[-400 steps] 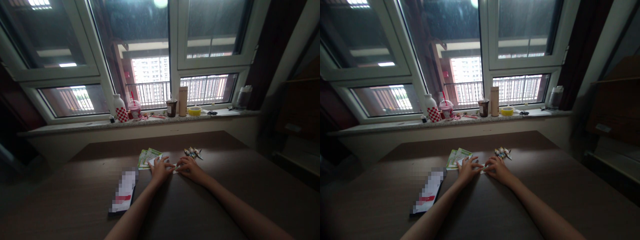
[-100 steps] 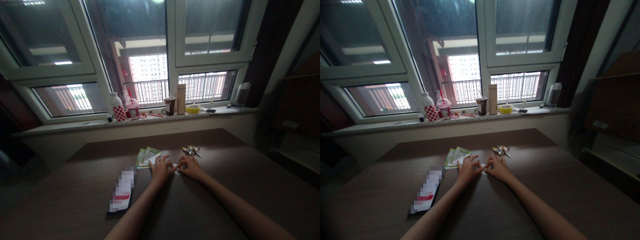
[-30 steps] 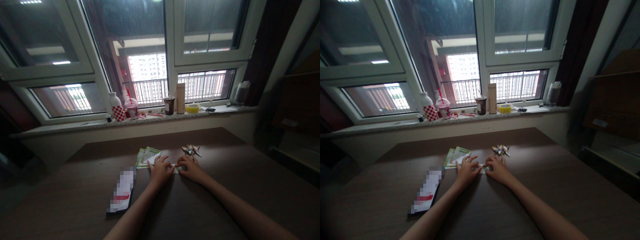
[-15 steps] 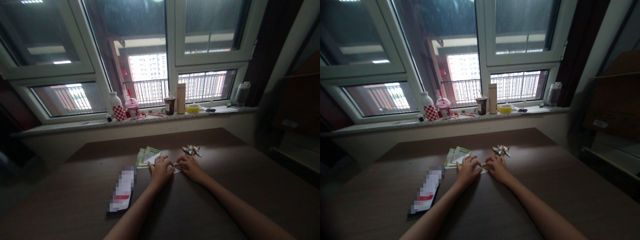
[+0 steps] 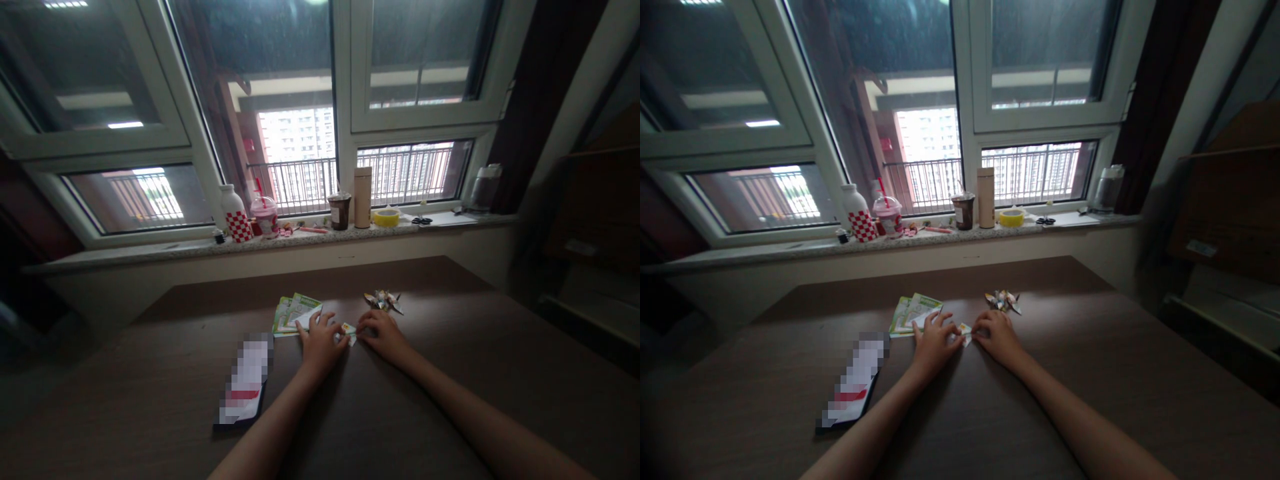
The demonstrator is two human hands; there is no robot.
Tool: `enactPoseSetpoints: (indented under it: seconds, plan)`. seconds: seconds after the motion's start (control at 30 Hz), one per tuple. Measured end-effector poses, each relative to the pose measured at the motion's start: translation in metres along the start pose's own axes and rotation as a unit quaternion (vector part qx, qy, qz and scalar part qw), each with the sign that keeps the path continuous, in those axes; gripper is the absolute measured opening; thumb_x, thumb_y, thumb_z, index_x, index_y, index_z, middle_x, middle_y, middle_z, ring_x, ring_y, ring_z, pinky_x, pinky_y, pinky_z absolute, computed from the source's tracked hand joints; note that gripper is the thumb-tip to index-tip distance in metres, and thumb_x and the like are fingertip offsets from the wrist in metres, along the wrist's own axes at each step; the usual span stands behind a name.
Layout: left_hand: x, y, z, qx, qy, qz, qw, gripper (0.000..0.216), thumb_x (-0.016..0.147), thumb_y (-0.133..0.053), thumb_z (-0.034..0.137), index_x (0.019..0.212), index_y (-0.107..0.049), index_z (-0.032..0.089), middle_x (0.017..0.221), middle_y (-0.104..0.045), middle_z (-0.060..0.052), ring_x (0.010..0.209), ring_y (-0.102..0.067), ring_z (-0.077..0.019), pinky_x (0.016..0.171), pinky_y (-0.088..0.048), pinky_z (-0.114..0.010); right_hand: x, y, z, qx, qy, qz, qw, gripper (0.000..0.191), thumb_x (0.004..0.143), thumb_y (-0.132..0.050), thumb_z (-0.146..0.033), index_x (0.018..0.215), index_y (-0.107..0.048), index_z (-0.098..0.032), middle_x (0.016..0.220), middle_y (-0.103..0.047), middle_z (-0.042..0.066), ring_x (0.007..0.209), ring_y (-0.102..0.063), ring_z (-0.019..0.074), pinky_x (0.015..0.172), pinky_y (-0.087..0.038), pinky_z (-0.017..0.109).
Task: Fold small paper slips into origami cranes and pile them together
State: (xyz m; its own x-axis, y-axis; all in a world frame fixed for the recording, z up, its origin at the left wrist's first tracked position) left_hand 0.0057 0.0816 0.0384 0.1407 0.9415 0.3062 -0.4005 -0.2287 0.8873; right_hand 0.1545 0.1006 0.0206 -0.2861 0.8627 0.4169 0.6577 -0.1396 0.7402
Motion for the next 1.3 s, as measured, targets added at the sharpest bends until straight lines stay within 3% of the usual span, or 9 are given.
enactPoseSetpoints:
  seconds: [0.23,0.57,0.8,1.1,1.3]
  plan:
    - [0.000,-0.001,0.000,-0.019,-0.009,-0.005,1.000,0.016,0.086,-0.061,0.040,0.079,-0.072,0.030,0.133,-0.061,0.005,0.135,-0.037,-0.0307,0.108,-0.007,-0.076,-0.002,0.003,-0.010,-0.041,0.005,-0.010,0.999,0.011,0.081,-0.070,-0.027,0.087,-0.078,-0.032,0.099,-0.067,0.002,0.105,-0.056,0.0226,0.101,-0.033,0.043]
    - [0.001,-0.007,-0.003,-0.043,0.003,-0.048,0.998,0.007,0.080,-0.070,0.039,0.080,-0.074,0.034,0.137,-0.058,0.007,0.136,-0.035,-0.0293,0.111,-0.006,-0.073,-0.001,-0.003,0.005,-0.028,-0.062,-0.031,0.997,0.019,0.086,-0.061,-0.038,0.097,-0.076,-0.035,0.107,-0.065,0.004,0.111,-0.054,0.0240,0.105,-0.028,0.046]
    - [0.001,-0.005,-0.005,-0.032,0.013,-0.040,0.999,0.010,0.078,-0.071,0.042,0.084,-0.075,0.036,0.137,-0.057,0.005,0.137,-0.033,-0.0317,0.109,-0.003,-0.075,0.001,-0.006,0.011,-0.024,-0.082,-0.018,0.996,0.019,0.084,-0.062,-0.039,0.094,-0.076,-0.031,0.109,-0.067,0.004,0.114,-0.053,0.0254,0.104,-0.028,0.046]
    - [0.001,-0.007,-0.008,-0.017,0.010,-0.041,0.999,0.011,0.080,-0.068,0.046,0.085,-0.075,0.040,0.138,-0.056,0.007,0.137,-0.033,-0.0329,0.107,-0.001,-0.078,0.002,-0.007,-0.003,-0.050,-0.005,-0.067,0.996,0.016,0.087,-0.063,-0.037,0.094,-0.077,-0.033,0.108,-0.067,0.003,0.113,-0.053,0.0245,0.108,-0.021,0.052]
    - [0.001,-0.006,-0.006,-0.007,0.031,-0.032,0.999,0.022,0.085,-0.060,0.048,0.079,-0.075,0.035,0.138,-0.057,0.006,0.137,-0.034,-0.0330,0.106,-0.002,-0.079,0.004,-0.005,-0.008,-0.060,0.018,-0.081,0.995,0.016,0.087,-0.063,-0.038,0.095,-0.076,-0.034,0.107,-0.066,0.002,0.113,-0.054,0.0241,0.111,-0.017,0.056]
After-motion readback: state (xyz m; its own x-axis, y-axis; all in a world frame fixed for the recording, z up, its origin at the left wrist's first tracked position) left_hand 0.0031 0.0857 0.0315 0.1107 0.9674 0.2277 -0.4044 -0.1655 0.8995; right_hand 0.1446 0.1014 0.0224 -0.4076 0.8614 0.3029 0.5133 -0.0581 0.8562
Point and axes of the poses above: each hand's wrist, its own x-axis towards the middle knuckle, its own y-axis out of the back of the hand, z = x × y, the point moved 10 cm from there along x, towards the middle knuckle
